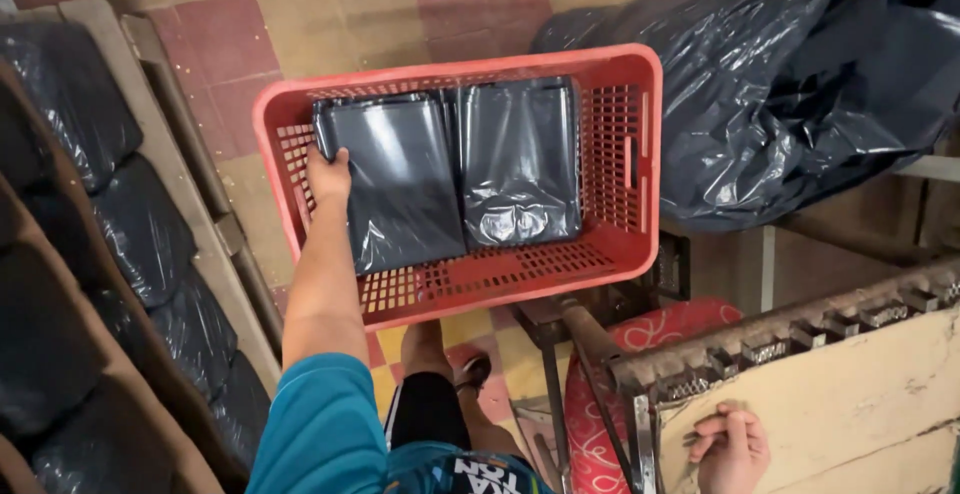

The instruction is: Folding large black plastic bags and stacking them into a red plastic crate at the end of a production line.

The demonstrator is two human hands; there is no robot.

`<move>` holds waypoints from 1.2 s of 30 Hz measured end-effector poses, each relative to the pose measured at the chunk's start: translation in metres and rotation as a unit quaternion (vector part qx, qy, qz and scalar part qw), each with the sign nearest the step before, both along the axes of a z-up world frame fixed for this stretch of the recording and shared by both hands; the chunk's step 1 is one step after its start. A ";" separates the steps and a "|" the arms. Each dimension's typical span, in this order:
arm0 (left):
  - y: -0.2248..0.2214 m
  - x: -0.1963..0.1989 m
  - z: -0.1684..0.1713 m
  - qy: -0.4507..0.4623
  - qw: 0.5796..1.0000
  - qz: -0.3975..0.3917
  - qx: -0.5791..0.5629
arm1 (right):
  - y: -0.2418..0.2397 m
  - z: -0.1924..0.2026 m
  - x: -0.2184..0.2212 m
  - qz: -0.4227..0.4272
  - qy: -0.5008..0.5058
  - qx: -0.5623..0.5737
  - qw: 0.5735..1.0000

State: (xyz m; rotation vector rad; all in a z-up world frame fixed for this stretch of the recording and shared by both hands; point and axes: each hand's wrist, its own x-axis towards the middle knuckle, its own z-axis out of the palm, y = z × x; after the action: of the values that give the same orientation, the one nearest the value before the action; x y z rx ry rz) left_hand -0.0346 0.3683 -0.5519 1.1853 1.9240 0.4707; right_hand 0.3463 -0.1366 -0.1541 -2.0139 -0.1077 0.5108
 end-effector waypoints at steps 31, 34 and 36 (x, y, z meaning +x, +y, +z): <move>-0.194 0.108 0.289 -0.135 0.904 -0.378 0.144 | -0.011 -0.019 -0.004 0.001 0.107 0.192 0.975; -0.242 0.127 0.382 -0.126 0.886 -0.413 0.171 | -0.005 -0.001 -0.031 0.010 0.085 0.193 0.977; -0.273 0.130 0.413 -0.144 0.854 -0.445 0.228 | -0.021 -0.002 -0.052 0.041 0.082 0.178 0.980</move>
State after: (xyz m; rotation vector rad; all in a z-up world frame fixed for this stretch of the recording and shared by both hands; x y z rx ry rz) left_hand 0.0957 0.0949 -0.1394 2.0095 0.8498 0.5493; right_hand 0.2938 -0.1579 -0.1560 -1.6162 -0.1706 0.6589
